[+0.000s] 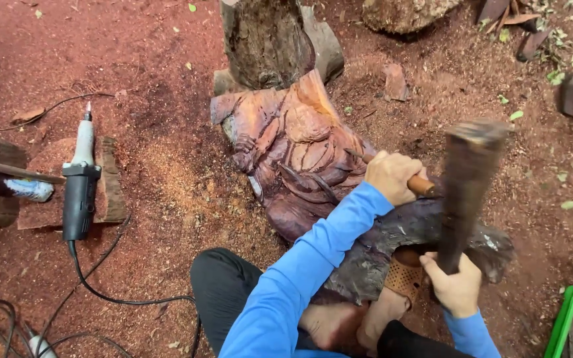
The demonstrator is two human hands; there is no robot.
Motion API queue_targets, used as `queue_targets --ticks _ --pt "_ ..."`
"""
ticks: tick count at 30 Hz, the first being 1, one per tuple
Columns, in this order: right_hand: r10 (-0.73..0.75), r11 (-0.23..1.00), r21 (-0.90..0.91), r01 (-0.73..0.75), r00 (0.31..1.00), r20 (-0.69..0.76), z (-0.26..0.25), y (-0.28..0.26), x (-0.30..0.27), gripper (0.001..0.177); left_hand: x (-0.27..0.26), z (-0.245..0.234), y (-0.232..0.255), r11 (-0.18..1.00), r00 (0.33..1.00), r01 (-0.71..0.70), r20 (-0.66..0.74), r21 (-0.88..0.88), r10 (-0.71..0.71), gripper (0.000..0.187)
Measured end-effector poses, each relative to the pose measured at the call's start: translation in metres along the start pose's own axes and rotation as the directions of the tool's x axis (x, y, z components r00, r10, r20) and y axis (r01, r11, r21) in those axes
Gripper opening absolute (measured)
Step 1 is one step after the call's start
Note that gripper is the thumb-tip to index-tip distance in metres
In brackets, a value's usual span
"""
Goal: Carving intricate details into a large piece of wood using a mallet and chisel.
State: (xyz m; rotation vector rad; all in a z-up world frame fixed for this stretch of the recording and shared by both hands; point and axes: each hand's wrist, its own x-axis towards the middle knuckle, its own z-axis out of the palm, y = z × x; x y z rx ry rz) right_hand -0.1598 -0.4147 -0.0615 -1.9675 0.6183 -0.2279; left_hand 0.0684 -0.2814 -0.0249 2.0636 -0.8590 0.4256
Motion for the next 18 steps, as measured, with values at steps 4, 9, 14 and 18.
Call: queue_targets --ticks 4,9,14,18 --pt "-0.287 0.833 0.428 0.35 0.935 -0.207 -0.005 0.029 -0.007 0.019 -0.01 -0.001 0.002 0.999 0.999 -0.032 -0.014 -0.018 0.032 0.013" --pt "-0.217 0.968 0.118 0.221 0.975 -0.047 0.01 0.034 0.005 0.012 -0.01 0.008 -0.007 0.999 1.0 -0.019 0.022 0.036 0.019 0.014" --pt "0.021 0.998 -0.064 -0.022 0.999 -0.026 0.009 0.017 -0.011 0.019 -0.014 0.0 -0.005 0.998 0.995 -0.015 0.104 0.055 0.009 0.012" --pt "-0.269 0.927 0.215 0.307 0.945 -0.188 0.016 0.039 -0.006 0.019 -0.016 -0.004 0.0 0.999 0.998 -0.048 0.034 0.001 0.048 0.013"
